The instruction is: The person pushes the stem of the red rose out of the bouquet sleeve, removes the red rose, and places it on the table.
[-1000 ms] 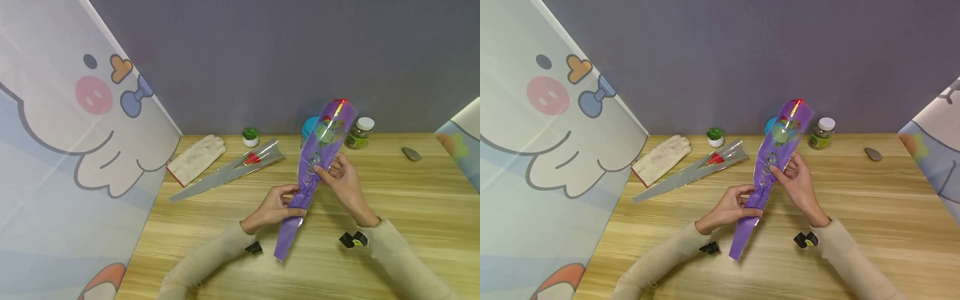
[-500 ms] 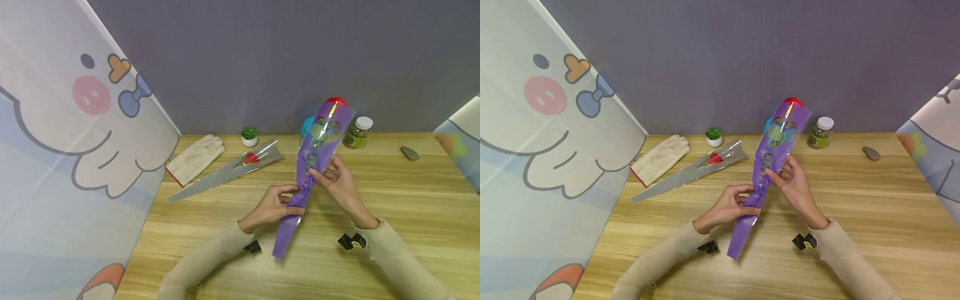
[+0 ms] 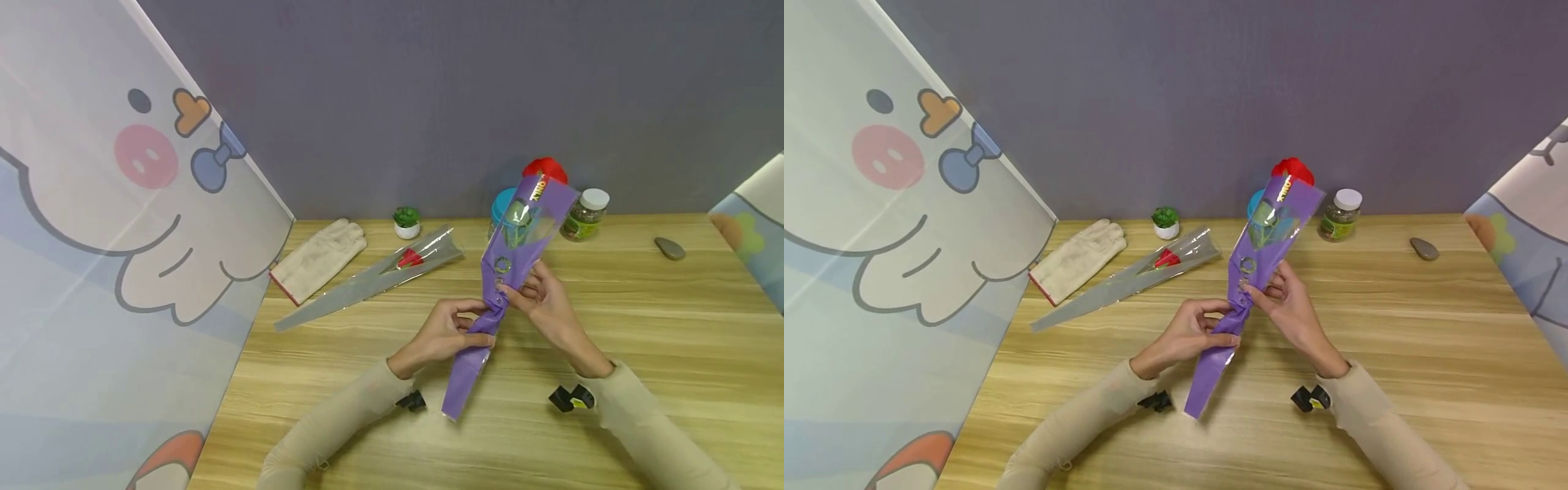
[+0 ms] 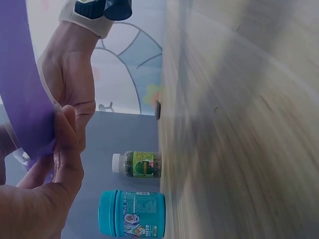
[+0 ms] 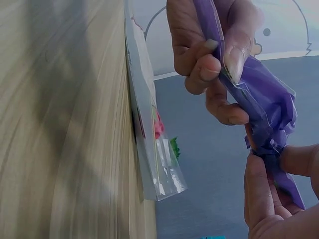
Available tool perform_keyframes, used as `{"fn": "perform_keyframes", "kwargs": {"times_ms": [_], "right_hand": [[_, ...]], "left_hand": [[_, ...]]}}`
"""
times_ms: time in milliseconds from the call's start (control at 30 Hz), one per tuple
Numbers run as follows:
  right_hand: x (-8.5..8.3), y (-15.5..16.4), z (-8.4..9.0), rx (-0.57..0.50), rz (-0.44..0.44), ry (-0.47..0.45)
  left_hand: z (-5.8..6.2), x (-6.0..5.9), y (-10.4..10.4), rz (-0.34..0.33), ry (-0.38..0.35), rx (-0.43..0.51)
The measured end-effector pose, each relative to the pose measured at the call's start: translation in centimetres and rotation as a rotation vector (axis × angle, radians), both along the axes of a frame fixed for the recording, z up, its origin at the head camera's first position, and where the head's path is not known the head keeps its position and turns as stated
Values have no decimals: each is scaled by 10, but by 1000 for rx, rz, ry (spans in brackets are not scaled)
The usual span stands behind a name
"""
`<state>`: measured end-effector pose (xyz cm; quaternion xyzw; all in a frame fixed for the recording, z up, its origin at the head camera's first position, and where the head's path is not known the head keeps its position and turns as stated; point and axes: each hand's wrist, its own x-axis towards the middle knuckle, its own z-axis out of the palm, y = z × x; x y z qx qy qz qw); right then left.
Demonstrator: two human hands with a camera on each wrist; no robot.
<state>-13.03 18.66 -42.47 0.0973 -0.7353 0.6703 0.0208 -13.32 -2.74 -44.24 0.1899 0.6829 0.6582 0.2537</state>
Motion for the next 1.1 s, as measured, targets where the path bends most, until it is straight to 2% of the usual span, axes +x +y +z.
{"fn": "perform_keyframes", "kwargs": {"times_ms": [333,433,567,733,900,1100], "right_hand": [[6,-7,-3,6,-1,45],[7,-8,-4,29,-11,49],[8,-8,-3,46,-18,58],[9,-9,-2,61,-46,90],[9,-10,-1,47,-70,64],[7,-8,2,-59,-94,33]], "left_hand": [[-2,-2,1,72,-36,2],[-1,-3,0,79,-51,22],[-1,-4,-1,85,-36,25],[0,-5,-2,73,8,6],[0,-4,-4,25,-8,3],[0,-2,-5,-37,23,-15]]}}
